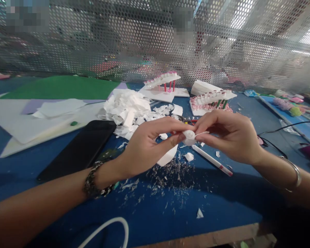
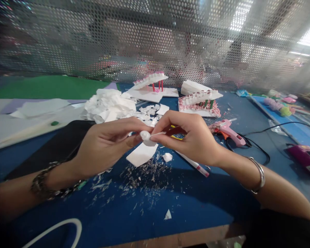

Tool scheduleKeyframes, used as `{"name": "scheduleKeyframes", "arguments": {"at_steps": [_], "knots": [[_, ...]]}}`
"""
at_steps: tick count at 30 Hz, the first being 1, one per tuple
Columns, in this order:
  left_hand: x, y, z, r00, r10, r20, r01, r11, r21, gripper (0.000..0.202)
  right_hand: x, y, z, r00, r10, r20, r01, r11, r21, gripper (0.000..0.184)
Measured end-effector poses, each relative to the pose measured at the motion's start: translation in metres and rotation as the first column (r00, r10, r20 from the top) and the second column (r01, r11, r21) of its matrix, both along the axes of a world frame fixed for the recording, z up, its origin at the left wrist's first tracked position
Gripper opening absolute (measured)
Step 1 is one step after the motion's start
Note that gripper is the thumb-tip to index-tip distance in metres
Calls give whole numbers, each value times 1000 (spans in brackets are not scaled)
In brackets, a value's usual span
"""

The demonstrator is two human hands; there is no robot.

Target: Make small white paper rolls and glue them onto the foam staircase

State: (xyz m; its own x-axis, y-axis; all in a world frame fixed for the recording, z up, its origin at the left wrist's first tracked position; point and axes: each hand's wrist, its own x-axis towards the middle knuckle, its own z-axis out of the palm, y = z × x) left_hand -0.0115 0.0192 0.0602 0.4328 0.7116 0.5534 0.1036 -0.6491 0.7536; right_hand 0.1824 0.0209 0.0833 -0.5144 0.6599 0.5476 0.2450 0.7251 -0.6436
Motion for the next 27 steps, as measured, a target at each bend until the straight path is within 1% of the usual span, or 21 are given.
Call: {"name": "scheduleKeyframes", "arguments": {"at_steps": [3, 5, 7, 12, 16, 19, 24, 27], "knots": [[1, 1, -3, 998, 47, 43, -44, 997, -70, 24, -1, 0, 0, 1000, 12, -2, -12, 1000, -23, 5], [2, 0, -4, 997, 54, 63, -48, 993, -105, 19, -1, 0, -1, 1000, 9, -11, -9, 1000, -22, 5], [4, -2, -3, 995, 54, 86, -46, 995, -92, 12, -2, 0, -3, 1000, 1, -22, -1, 1000, -7, 4], [7, -9, 1, 992, 100, 77, -99, 995, -16, 17, -3, 0, -6, 999, -17, -51, 18, 1000, 22, 5], [6, -11, 3, 996, 90, 17, -90, 996, 16, 16, -4, -2, -7, 997, -45, -55, 48, 997, 65, 8], [5, -10, 4, 996, 93, -9, -93, 996, 2, 14, -4, -3, -7, 998, -51, -34, 53, 996, 76, 9], [3, -8, 2, 997, 77, -3, -77, 996, -54, 15, -1, -2, -8, 1000, -18, 24, 16, 997, 76, 6], [1, -6, 1, 998, 62, -7, -62, 994, -89, 13, -2, 0, -6, 998, -24, 60, 18, 994, 111, 5]]}}
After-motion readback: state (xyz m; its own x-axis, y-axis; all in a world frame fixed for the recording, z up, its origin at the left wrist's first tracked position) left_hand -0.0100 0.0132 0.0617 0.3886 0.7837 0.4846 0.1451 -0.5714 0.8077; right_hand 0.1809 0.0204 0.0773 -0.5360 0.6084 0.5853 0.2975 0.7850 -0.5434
